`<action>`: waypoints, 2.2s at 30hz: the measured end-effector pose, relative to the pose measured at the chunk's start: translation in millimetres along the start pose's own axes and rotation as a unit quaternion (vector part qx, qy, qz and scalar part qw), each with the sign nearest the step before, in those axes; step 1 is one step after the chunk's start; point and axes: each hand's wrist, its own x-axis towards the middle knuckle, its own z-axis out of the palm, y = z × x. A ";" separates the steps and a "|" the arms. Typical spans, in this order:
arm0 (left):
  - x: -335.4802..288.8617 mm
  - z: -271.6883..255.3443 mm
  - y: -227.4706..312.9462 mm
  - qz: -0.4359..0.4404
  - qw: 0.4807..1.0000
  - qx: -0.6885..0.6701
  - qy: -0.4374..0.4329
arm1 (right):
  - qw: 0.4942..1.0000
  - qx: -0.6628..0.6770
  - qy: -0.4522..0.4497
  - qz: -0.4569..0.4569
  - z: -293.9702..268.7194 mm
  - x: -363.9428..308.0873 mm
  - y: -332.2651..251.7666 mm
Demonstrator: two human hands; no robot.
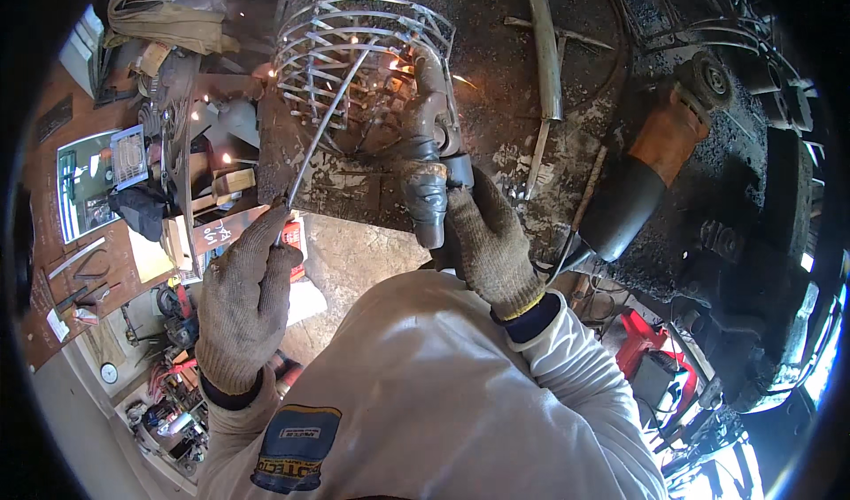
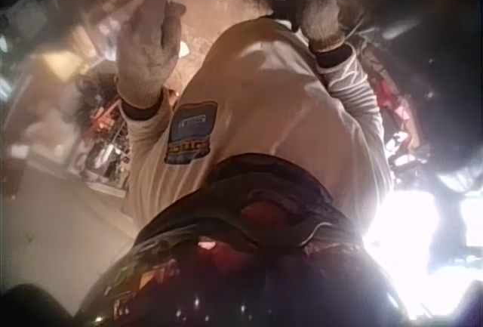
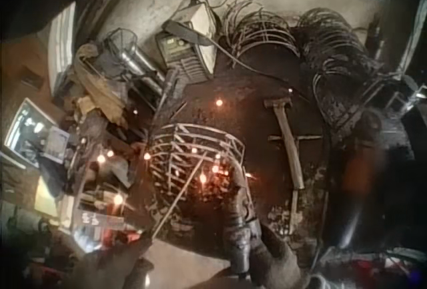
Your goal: The person welds a metal wire cage on a workbench using a welding tool, then handles a metal pipe and uses a hammer to strike it.
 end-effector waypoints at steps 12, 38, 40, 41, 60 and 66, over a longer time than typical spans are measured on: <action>-8.3 4.2 -1.5 0.024 0.998 0.060 0.021 | 0.999 0.039 -0.012 -0.031 -8.5 0.3 9.7; -1.5 8.4 -8.5 0.093 0.990 0.100 0.027 | 0.989 0.021 0.012 -0.144 -32.6 -2.3 51.2; 0.3 7.5 -8.9 0.126 0.985 0.100 0.057 | 0.991 0.113 -0.042 -0.067 -35.7 -0.2 46.1; 0.0 6.7 -8.5 0.093 0.992 0.076 0.040 | 0.994 0.048 -0.063 -0.080 -36.9 -0.6 42.5; -3.0 5.4 -2.7 0.007 1.000 0.012 0.011 | 1.000 -0.008 0.028 -0.008 1.8 -3.5 1.8; -2.0 5.1 -2.8 0.014 1.000 0.011 0.015 | 1.000 -0.014 0.028 -0.001 4.3 -3.0 1.3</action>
